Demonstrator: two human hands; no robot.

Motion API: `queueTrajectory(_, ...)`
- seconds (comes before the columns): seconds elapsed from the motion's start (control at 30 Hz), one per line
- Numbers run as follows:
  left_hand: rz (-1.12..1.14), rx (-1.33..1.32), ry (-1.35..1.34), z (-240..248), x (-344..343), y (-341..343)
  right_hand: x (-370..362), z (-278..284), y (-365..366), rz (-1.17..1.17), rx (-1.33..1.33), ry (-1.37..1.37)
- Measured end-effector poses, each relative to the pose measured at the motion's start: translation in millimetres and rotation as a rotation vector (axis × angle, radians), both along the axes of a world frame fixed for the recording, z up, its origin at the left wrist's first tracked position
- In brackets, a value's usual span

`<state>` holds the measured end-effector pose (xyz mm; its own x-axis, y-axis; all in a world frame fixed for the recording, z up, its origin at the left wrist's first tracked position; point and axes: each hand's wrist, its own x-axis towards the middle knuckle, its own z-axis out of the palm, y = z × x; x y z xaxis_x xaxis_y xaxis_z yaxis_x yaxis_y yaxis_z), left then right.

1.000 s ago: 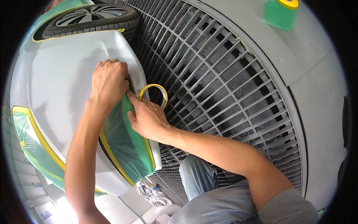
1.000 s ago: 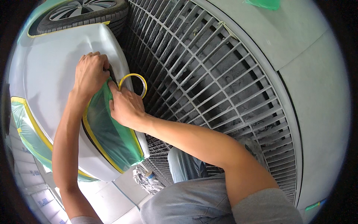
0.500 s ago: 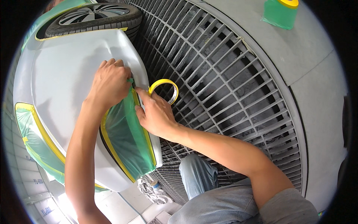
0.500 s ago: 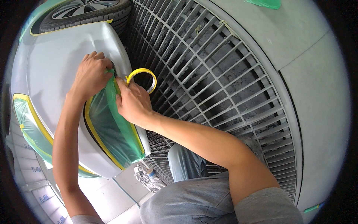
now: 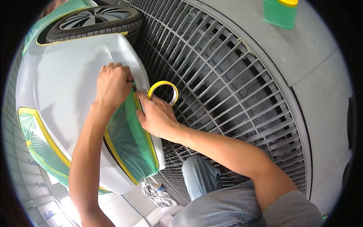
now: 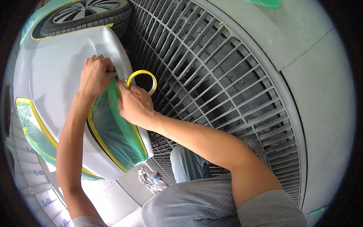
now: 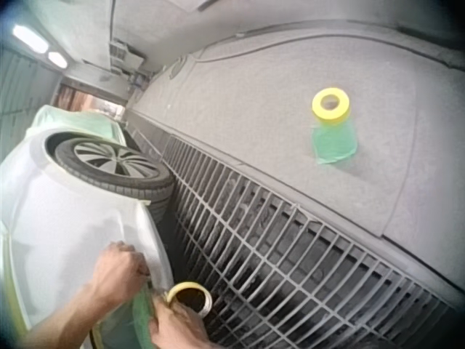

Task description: The person applies yellow masking tape along the edges of a green protective film on a white car bumper. They smooth the tape and film by hand to secure the mask around the bumper's contours.

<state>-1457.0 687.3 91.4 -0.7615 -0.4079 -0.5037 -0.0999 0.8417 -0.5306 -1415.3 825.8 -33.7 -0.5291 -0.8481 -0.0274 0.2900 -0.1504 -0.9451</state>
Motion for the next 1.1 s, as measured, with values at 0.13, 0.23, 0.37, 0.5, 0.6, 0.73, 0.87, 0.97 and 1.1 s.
queueTrajectory(0.13, 0.068, 0.055, 0.068, 1.9, -3.3, 0.2, -6.5, -3.4, 4.0, 0.016, 0.015, -0.036)
queueTrajectory(0.23, 0.144, 0.156, 0.168, 9.0, -6.1, 0.7, -13.5, -4.3, -4.3, 0.066, 0.040, 0.084)
queueTrajectory(0.37, 0.131, 0.124, 0.216, 22.9, -3.5, 3.6, -18.8, -6.2, -15.5, 0.127, 0.018, 0.158)
queueTrajectory(0.5, 0.131, 0.116, 0.246, 30.8, -4.0, 15.6, -29.6, -11.7, -13.0, 0.203, -0.019, 0.158)
queueTrajectory(0.6, 0.389, 0.215, 0.320, 36.0, -4.2, 38.8, -36.6, -10.8, 1.8, 0.070, -0.020, -0.020)
queueTrajectory(0.73, 0.636, 0.371, 0.305, 35.5, 9.2, 74.8, -32.5, -10.4, 28.8, 0.156, -0.152, -0.410)
queueTrajectory(0.87, 0.606, 0.497, 0.282, 25.9, 25.5, 85.8, -17.6, -5.4, 34.0, 0.170, -0.282, -0.546)
queueTrajectory(0.97, 0.770, 0.473, 0.230, 28.2, 27.4, 82.8, -13.0, -1.7, 37.6, 0.105, -0.257, -0.474)
queueTrajectory(1.1, 0.379, 0.317, 0.215, 27.1, 10.2, 58.5, -11.7, 1.0, 52.0, 0.179, -0.283, -0.871)
